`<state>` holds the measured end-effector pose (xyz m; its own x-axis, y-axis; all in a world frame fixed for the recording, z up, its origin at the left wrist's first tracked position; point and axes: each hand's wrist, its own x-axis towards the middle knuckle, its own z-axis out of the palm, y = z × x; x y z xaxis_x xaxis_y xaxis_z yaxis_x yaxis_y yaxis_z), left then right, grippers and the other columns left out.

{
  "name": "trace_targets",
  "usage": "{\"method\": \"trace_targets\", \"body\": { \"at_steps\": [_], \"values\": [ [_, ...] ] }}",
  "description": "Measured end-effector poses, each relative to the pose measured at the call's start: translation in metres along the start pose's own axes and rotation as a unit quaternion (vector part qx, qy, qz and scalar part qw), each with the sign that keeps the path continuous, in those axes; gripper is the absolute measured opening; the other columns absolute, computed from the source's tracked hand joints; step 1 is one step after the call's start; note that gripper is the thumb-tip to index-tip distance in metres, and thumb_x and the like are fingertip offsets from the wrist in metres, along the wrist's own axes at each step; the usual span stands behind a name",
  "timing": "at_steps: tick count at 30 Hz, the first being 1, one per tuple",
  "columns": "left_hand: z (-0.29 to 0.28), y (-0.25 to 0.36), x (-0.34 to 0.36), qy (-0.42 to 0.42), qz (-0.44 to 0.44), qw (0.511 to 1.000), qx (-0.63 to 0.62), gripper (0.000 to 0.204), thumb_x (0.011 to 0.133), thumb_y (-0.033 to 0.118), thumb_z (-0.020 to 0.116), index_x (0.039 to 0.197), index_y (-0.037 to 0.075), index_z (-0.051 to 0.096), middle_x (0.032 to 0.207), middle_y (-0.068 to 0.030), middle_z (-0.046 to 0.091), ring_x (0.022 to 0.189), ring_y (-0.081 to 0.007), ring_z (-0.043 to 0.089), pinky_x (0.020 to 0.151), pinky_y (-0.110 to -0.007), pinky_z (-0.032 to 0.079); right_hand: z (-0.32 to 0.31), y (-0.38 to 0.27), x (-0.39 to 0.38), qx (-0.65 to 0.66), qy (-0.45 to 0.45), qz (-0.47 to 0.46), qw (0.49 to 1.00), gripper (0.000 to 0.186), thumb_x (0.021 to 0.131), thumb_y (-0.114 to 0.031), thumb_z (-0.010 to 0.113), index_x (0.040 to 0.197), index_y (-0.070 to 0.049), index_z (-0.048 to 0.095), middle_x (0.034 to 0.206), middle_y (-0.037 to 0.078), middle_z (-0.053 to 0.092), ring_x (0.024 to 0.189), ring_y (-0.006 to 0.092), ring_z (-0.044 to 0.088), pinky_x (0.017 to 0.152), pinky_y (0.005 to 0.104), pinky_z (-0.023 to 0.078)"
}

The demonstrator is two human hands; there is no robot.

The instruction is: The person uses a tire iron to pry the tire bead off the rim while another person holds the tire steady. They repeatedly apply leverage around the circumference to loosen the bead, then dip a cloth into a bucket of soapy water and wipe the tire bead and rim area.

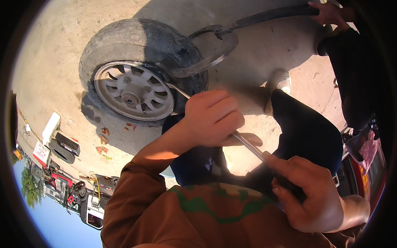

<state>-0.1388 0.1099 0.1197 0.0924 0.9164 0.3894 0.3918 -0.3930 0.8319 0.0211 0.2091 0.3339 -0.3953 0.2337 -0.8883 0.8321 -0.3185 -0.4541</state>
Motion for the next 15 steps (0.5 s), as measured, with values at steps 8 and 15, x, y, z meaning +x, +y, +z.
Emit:
{"method": "trace_targets", "body": {
  "at_steps": [8,15],
  "values": [
    [-0.168,-0.139,0.044,-0.209,0.015,0.909,0.360,0.086,0.064,0.069,0.082,0.120,0.007,0.064,0.113,-0.0091,0.064,0.102,-0.0298,0.064,0.088,-0.040,0.054,-0.001,0.033,-0.002,0.014,-0.008,-0.010,1.000,0.058,0.081,0.012,0.060,0.138,0.004,0.059,0.089,0.012,0.063,0.075,0.0157,0.062,0.068,0.0264,0.048],
    [-0.162,-0.163,0.046,-0.347,-0.059,0.862,0.365,0.093,0.061,0.068,0.086,0.127,0.007,0.060,0.123,-0.0093,0.064,0.112,-0.0318,0.064,0.092,-0.042,0.054,0.000,0.029,-0.001,-0.004,-0.017,0.015,1.000,0.058,0.082,0.011,0.062,0.139,0.003,0.058,0.090,0.013,0.063,0.077,0.0191,0.064,0.070,0.0279,0.051]
  ]
}}
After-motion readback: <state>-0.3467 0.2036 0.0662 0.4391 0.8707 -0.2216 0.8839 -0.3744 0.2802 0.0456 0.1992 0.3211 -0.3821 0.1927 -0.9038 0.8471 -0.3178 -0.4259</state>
